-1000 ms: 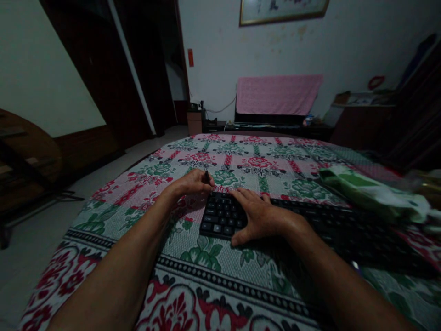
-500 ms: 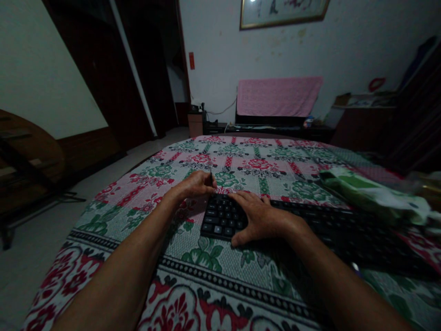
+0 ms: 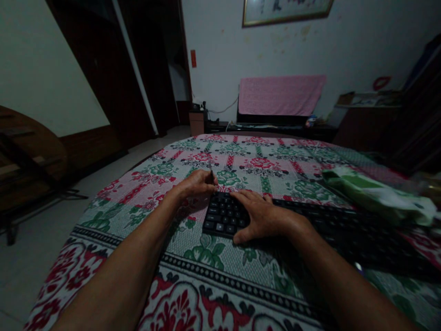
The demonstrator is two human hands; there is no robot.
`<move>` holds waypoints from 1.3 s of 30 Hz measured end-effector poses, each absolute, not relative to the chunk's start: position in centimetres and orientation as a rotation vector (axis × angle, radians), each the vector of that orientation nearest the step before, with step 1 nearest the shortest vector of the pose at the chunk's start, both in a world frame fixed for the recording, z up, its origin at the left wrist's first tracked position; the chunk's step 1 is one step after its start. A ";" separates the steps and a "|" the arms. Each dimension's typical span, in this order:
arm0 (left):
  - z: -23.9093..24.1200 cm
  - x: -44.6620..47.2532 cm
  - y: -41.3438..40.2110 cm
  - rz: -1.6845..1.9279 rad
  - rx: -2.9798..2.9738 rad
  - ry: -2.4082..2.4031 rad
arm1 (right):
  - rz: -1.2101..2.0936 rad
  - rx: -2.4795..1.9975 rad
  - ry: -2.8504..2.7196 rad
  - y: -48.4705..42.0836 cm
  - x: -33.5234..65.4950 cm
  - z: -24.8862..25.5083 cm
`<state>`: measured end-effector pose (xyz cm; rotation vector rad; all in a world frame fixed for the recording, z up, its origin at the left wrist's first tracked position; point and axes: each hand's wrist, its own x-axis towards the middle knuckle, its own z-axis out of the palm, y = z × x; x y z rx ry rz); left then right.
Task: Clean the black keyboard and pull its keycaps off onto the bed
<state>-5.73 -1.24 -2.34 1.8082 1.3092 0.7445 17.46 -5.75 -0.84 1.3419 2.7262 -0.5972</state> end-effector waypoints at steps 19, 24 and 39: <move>-2.2 -5.9 -1.3 0.648 2.264 1.429 | -0.586 1.341 2.701 -5.7 17.4 -0.9; -2.7 -6.1 -1.1 0.689 2.233 1.429 | -0.580 1.351 2.713 -5.6 17.4 -1.0; -2.0 -5.6 -1.5 0.712 1.870 1.308 | -0.601 1.310 2.727 -5.6 17.6 -0.9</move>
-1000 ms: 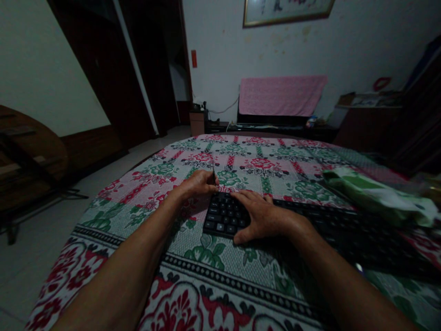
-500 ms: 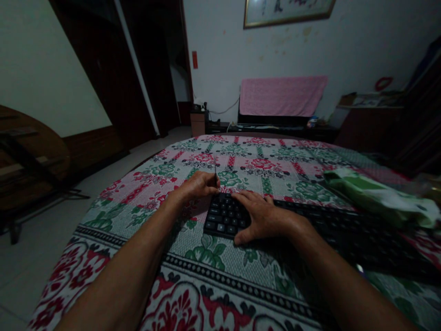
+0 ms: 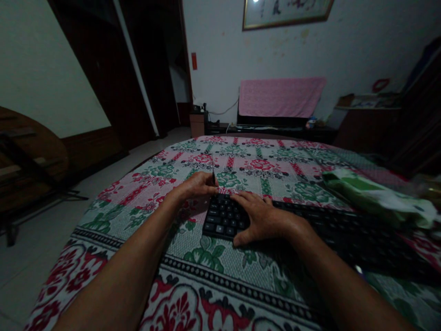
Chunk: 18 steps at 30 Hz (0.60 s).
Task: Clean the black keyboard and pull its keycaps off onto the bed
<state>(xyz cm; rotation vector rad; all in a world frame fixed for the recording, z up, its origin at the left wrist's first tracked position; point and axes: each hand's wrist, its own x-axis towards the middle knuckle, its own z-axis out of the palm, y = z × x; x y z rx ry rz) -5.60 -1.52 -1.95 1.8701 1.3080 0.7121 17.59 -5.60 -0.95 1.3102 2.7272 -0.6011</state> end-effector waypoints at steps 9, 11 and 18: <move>-2.2 -5.6 -1.5 0.761 1.721 1.215 | -0.629 1.302 2.741 -5.4 17.7 -1.2; -2.1 -5.5 -1.7 0.763 1.692 1.200 | -0.630 1.297 2.746 -5.4 17.7 -1.3; -1.1 -5.4 -2.0 0.757 1.702 1.241 | -0.608 1.293 2.755 -5.3 17.8 -1.4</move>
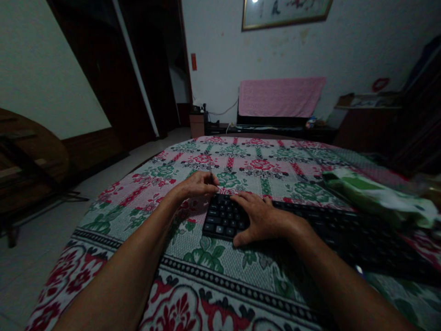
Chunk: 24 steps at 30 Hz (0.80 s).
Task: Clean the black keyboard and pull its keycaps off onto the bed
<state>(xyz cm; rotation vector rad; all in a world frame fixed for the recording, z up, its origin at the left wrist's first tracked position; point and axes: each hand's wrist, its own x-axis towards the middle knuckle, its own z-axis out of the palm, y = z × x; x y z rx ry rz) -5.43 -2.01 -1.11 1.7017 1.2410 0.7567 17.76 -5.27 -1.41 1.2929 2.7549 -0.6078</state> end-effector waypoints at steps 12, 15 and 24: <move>-0.4 -6.6 -1.7 0.749 1.772 1.168 | -0.570 1.271 2.785 -4.9 17.9 -2.0; -0.5 -6.6 -1.7 0.756 1.777 1.175 | -0.574 1.271 2.786 -5.1 17.9 -1.7; 0.1 -6.3 -2.0 0.723 1.810 1.168 | -0.609 1.292 2.752 -5.4 17.9 -1.2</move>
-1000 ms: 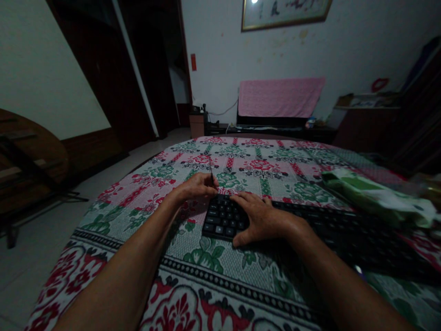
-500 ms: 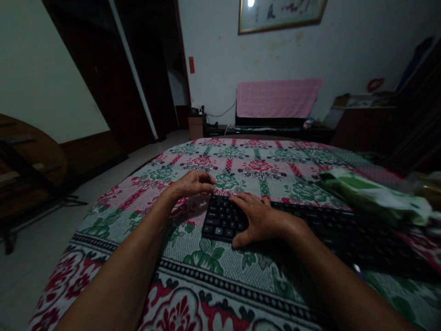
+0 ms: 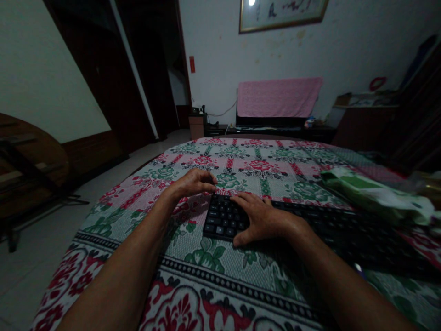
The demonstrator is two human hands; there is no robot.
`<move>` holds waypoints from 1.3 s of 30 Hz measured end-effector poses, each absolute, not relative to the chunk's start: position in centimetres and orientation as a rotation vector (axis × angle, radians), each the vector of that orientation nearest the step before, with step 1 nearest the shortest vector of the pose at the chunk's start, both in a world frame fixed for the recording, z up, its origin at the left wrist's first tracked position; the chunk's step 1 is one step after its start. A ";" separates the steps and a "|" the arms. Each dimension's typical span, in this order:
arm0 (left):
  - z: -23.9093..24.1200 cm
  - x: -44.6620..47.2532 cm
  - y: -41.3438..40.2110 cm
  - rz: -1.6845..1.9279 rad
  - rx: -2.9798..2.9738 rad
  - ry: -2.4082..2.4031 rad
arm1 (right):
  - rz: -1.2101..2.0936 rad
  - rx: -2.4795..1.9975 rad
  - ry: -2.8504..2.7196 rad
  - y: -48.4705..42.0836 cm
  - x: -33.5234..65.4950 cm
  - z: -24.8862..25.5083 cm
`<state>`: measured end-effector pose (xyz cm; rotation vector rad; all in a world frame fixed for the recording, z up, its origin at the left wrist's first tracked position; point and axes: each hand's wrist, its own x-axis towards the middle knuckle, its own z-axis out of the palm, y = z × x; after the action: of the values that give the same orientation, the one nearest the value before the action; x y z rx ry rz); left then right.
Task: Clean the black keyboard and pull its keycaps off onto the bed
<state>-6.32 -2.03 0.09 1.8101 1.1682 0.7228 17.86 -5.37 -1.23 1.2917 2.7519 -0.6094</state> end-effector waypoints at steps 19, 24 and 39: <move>0.5 -6.2 -2.1 0.664 1.820 1.181 | -0.612 1.304 2.739 -5.5 17.7 -1.1; 0.7 -5.7 -2.1 0.631 1.957 1.257 | -0.592 1.295 2.759 -5.4 17.7 -1.3; 1.2 -5.5 -2.0 0.608 1.826 1.231 | -0.597 1.308 2.751 -5.6 17.7 -1.0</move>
<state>-5.48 -1.97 1.20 1.8262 1.2309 0.6076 17.71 -5.55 -1.03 1.3079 2.7512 -0.5974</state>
